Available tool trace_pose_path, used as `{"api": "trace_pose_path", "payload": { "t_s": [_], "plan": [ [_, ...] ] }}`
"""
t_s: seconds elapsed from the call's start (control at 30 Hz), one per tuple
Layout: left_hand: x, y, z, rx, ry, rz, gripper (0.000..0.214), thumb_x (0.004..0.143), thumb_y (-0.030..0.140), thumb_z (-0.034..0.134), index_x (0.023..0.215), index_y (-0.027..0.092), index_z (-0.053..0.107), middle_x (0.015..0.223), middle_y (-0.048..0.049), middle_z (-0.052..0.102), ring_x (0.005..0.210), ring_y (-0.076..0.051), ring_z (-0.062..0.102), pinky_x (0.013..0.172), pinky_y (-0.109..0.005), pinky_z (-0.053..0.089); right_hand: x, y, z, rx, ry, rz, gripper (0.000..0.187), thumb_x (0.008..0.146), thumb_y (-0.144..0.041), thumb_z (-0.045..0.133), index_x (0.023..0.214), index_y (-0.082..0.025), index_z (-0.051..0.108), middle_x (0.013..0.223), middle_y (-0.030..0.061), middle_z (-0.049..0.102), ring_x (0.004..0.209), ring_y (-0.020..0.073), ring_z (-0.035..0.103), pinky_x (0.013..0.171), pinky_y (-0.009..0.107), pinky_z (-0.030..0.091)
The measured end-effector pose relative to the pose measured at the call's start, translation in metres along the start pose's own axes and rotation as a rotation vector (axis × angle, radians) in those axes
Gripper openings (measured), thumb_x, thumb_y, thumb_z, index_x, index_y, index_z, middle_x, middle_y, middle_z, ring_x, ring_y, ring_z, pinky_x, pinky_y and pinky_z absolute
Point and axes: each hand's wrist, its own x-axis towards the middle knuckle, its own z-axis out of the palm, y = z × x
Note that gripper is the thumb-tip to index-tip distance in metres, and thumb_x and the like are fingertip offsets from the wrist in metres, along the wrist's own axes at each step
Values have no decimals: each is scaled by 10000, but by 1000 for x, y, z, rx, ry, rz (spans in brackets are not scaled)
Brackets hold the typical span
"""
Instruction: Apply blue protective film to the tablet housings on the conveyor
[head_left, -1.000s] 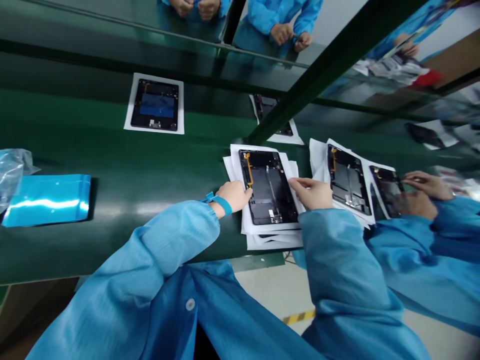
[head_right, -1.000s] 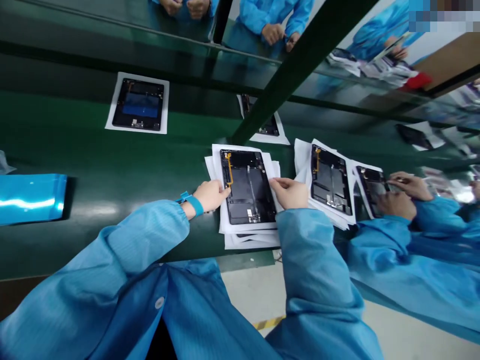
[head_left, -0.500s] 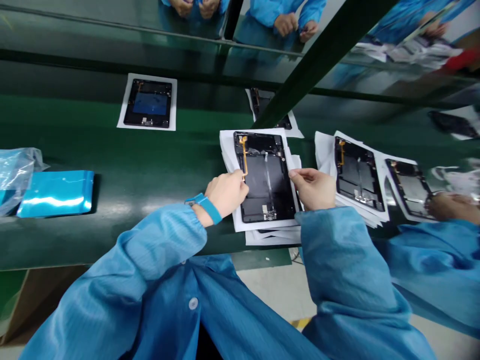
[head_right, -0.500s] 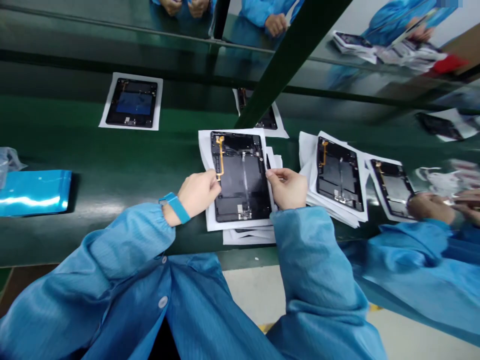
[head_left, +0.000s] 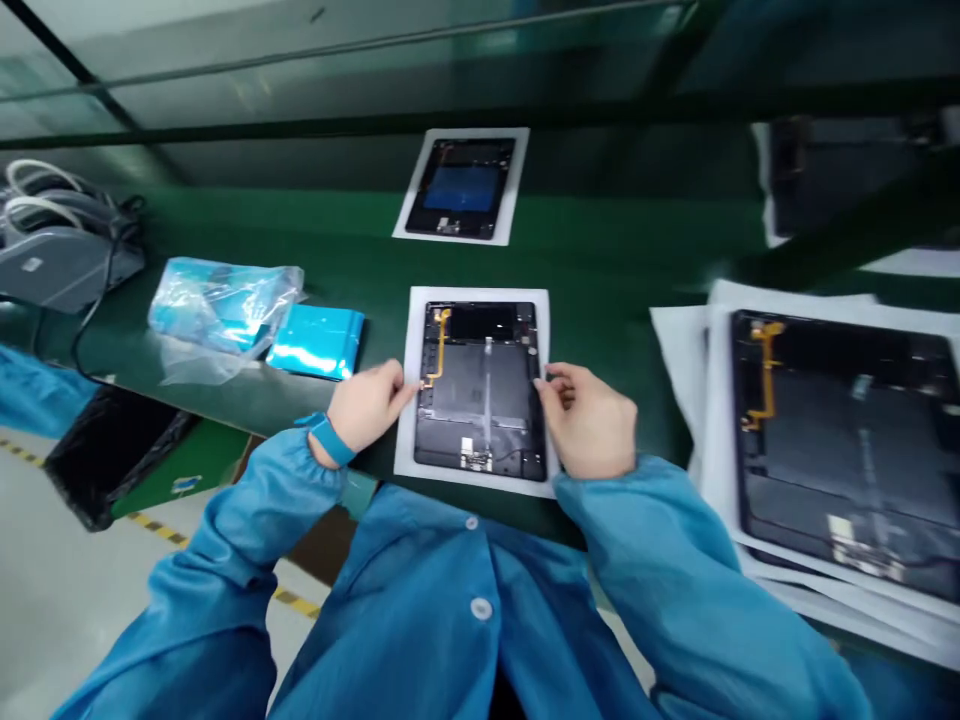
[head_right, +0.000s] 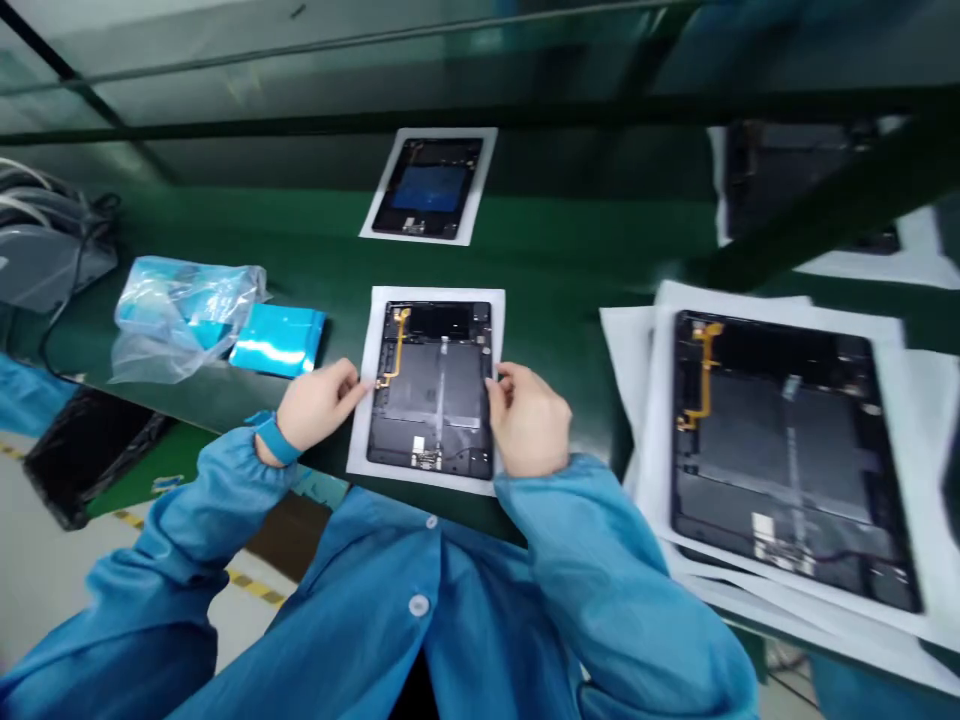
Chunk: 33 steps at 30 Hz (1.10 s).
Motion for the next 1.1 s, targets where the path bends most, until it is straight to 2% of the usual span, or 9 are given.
{"api": "trace_pose_path", "payload": {
  "t_s": [0.13,0.27,0.43,0.57,0.67,0.77,0.87,1.0,1.1],
  "plan": [
    [14,-45,-28,142,158,-197,316,909,460,679,869,207,494,773,-29,547,789,-234,580,652,-309,313,0,7,-2,-58,-32,13,320,882,-403,582,1068,-182,721,790,78,730,716,232,688,787,390,563],
    [29,-79,-47,-39,39,-258,378,814,488,748,781,211,494,684,15,533,666,-173,530,639,-287,346,0,6,-6,-68,-46,26,301,874,-399,587,1059,-200,717,785,71,725,714,230,685,792,387,564],
    [31,-93,-65,-252,-92,-188,290,886,431,594,723,197,549,620,33,480,597,-128,442,593,-264,339,3,0,-11,-95,-42,2,294,866,-370,598,1072,-196,716,799,68,696,704,223,651,790,403,553],
    [11,-78,-77,-265,136,-143,278,927,383,544,724,199,501,619,36,438,607,-125,416,596,-269,328,-10,-43,-16,23,82,-104,276,898,-379,616,1071,-192,723,904,84,674,736,203,619,779,401,549],
    [-15,-47,-79,-315,310,-50,283,940,381,580,738,200,500,607,42,439,576,-116,402,574,-267,331,-24,-98,-6,413,-136,-154,273,891,-409,690,1077,-211,701,878,37,674,704,156,617,683,328,550],
    [-37,-16,-75,-464,218,52,284,951,376,598,742,199,524,609,47,441,545,-102,383,542,-254,331,-33,-143,13,690,-389,-158,486,757,-497,834,1108,-213,654,932,27,680,748,148,636,663,303,567],
    [-49,1,-68,-636,83,104,314,955,399,616,727,198,538,629,36,469,561,-104,415,536,-244,349,-39,-160,29,842,-520,-79,584,667,-533,887,1074,-214,616,917,12,678,768,144,654,678,296,589],
    [-60,3,-59,-723,-3,104,348,969,440,619,725,201,551,625,32,473,559,-104,415,525,-245,347,-47,-151,37,987,-636,2,462,730,-442,843,1070,-206,638,864,1,707,745,132,689,695,280,608],
    [-67,-9,-57,-679,14,104,333,984,424,598,739,202,554,625,37,469,551,-101,404,513,-251,317,-47,-140,34,919,-579,-6,228,810,-354,756,971,-201,703,834,12,738,738,143,703,730,308,624]
  ]
}}
